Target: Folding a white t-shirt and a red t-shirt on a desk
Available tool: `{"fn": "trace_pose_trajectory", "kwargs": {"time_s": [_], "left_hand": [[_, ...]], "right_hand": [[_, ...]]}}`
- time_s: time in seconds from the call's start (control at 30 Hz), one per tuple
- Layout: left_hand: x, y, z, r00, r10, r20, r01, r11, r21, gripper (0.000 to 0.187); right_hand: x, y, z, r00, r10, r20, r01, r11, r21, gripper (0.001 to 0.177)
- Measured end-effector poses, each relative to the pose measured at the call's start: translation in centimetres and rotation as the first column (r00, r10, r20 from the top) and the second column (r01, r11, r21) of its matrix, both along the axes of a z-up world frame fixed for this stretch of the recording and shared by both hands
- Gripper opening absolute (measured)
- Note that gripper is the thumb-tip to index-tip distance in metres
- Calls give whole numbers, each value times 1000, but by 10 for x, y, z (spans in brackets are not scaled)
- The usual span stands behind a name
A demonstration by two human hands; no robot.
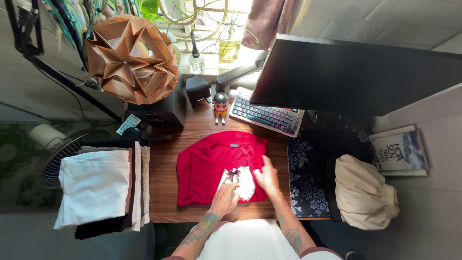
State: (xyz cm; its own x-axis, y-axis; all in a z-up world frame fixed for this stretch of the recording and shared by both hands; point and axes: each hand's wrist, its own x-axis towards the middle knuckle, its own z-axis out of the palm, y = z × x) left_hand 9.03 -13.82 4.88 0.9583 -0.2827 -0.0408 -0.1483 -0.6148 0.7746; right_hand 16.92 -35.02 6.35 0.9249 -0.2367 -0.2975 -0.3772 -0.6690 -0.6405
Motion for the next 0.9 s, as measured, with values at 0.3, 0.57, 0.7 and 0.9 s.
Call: {"fn": "trace_pose_trajectory", "kwargs": {"time_s": [0.3, 0.57, 0.7, 0.9], "left_hand": [[-2, -9, -36, 807, 95, -583, -295, 919, -259, 22], [-16, -7, 4, 978, 30, -205, -90, 952, -292, 35], [-29, -1, -52, 949, -41, -312, 8, 994, -106, 38], [-29, 5, -61, 903, -70, -423, 60, 997, -39, 49]], "right_hand": [[-5, 59, -17, 945, 326, -24, -324, 943, 82, 70], [-2, 41, -37, 775, 584, 242, -498, 800, -336, 48], [-2, 43, -48, 719, 680, 142, -563, 690, -455, 57], [-10, 47, -17, 696, 687, 208, -526, 686, -502, 51]]}}
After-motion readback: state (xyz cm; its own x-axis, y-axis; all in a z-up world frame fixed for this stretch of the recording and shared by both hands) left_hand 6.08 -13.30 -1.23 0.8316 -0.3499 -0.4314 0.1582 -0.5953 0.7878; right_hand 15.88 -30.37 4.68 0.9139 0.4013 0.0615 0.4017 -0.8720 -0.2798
